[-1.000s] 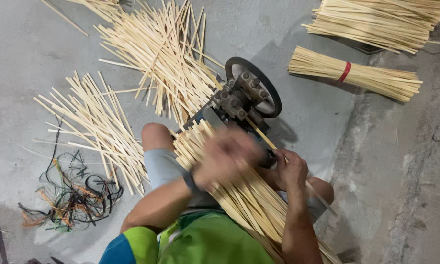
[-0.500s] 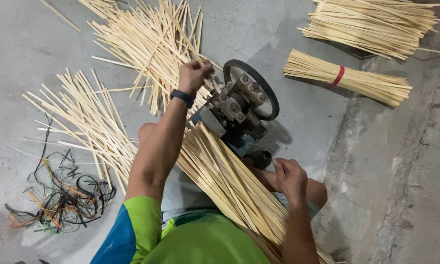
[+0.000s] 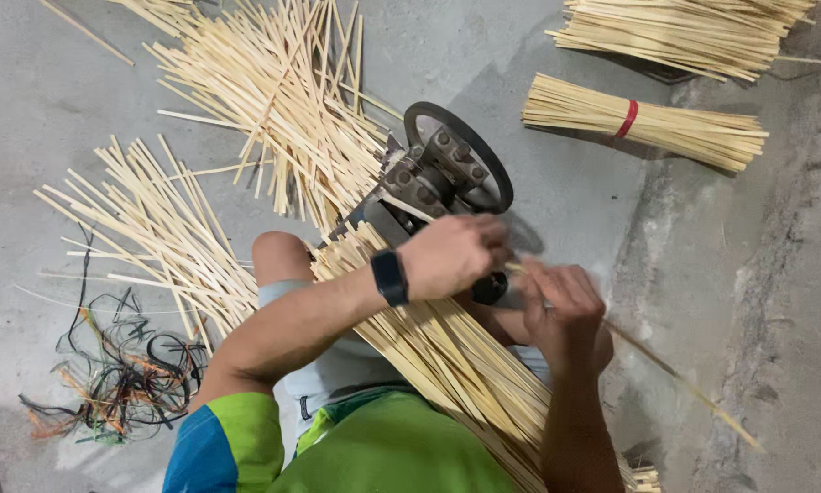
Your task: The person feeds individual bamboo strips into a mechanical thinning or splitting machine, pulling them through from the other side.
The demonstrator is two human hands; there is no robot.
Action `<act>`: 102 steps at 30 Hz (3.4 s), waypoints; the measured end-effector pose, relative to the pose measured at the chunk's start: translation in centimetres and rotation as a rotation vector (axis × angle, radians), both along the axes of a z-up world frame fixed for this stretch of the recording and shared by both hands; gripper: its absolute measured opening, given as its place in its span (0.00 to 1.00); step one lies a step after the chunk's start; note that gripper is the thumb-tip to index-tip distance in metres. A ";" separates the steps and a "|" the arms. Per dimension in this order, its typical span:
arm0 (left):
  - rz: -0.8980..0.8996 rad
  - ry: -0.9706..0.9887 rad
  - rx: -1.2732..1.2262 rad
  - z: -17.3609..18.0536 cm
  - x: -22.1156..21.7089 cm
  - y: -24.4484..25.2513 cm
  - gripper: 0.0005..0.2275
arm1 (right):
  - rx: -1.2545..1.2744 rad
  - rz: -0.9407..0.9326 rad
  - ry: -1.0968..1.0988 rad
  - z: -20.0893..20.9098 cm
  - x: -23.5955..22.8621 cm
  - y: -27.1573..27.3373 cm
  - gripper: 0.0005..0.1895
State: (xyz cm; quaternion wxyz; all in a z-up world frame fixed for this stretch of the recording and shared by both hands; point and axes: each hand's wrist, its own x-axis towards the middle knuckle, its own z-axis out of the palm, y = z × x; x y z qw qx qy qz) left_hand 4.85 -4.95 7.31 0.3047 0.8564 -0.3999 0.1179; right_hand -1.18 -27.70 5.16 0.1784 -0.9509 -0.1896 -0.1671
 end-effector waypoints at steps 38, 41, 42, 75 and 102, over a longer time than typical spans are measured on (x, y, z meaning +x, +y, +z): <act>0.807 0.909 -1.031 -15.1 9.1 11.7 0.16 | 0.001 -0.304 0.403 -5.5 -1.3 0.0 0.13; 0.819 0.945 -1.039 -15.8 9.2 11.6 0.17 | -0.002 -0.279 0.401 -6.1 0.0 2.3 0.13; 0.824 0.957 -1.017 -16.0 9.4 11.7 0.16 | 0.014 -0.259 0.344 -6.2 0.2 2.7 0.13; 1.335 0.298 -0.788 -19.4 -1.8 36.9 0.12 | 0.416 -0.290 1.003 -14.3 -7.4 -3.9 0.15; 0.855 0.713 -0.627 -14.3 6.3 17.1 0.18 | 0.202 -0.243 0.358 -7.9 -5.2 -5.4 0.12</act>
